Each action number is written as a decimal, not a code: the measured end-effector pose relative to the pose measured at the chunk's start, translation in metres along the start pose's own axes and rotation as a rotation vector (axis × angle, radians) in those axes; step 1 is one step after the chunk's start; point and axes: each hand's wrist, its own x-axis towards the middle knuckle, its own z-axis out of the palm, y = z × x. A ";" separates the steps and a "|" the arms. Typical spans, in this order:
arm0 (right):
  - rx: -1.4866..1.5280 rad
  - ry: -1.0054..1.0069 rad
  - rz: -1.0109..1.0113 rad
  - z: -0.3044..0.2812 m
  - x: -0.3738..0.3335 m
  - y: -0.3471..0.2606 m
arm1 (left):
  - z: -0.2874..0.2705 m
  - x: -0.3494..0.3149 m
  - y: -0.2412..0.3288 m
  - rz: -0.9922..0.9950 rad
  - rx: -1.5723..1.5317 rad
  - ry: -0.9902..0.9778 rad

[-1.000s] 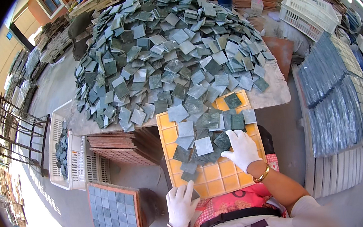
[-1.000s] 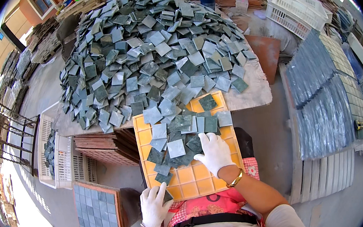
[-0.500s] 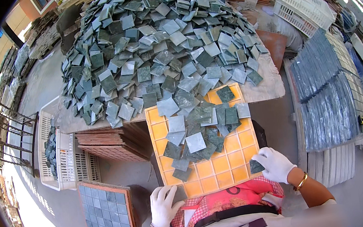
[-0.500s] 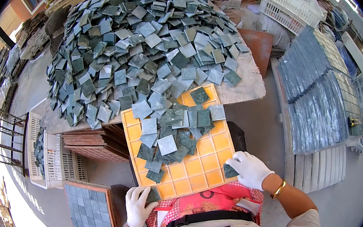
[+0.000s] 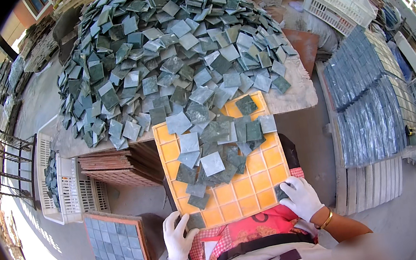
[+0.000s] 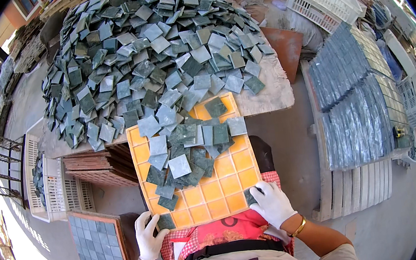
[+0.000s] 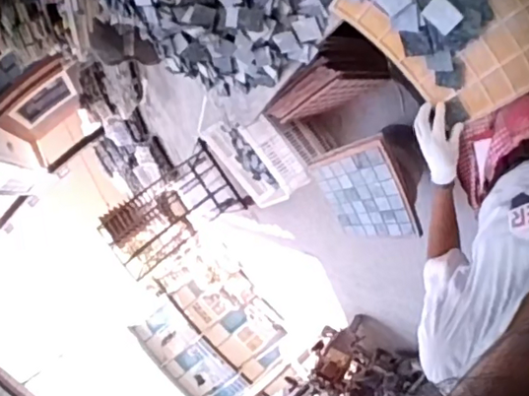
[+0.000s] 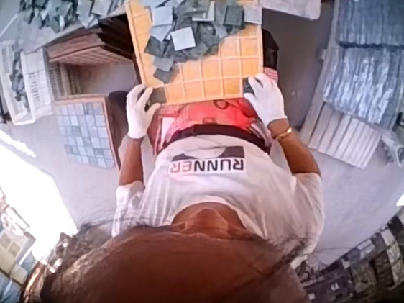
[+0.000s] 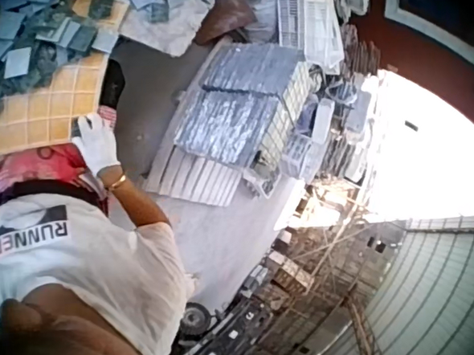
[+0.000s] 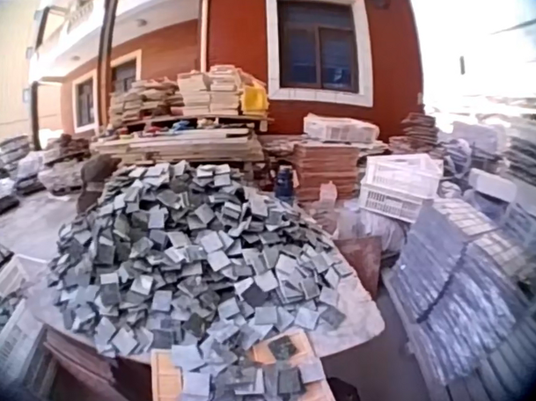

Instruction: The person puts on white gloves and arranges small square tiles onto a gridded board. They handle the tiles one by one, placing them into the grid cells to form a complete tiled panel.

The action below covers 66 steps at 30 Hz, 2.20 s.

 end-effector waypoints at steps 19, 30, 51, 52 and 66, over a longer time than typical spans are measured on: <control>0.039 0.085 -0.099 0.004 0.121 -0.082 | 0.034 0.063 0.056 -0.167 0.208 0.134; 0.026 -0.279 -0.210 -0.005 0.051 -0.018 | 0.015 0.014 0.035 0.240 0.003 -0.113; 0.160 0.104 -0.123 -0.003 0.082 -0.044 | 0.000 0.037 0.064 0.238 0.268 -0.180; 0.123 0.160 -0.105 0.002 0.093 -0.047 | -0.003 0.040 0.072 0.226 0.297 -0.207; -0.027 -0.212 -0.274 0.007 0.061 -0.047 | 0.009 0.023 0.039 0.370 0.162 -0.230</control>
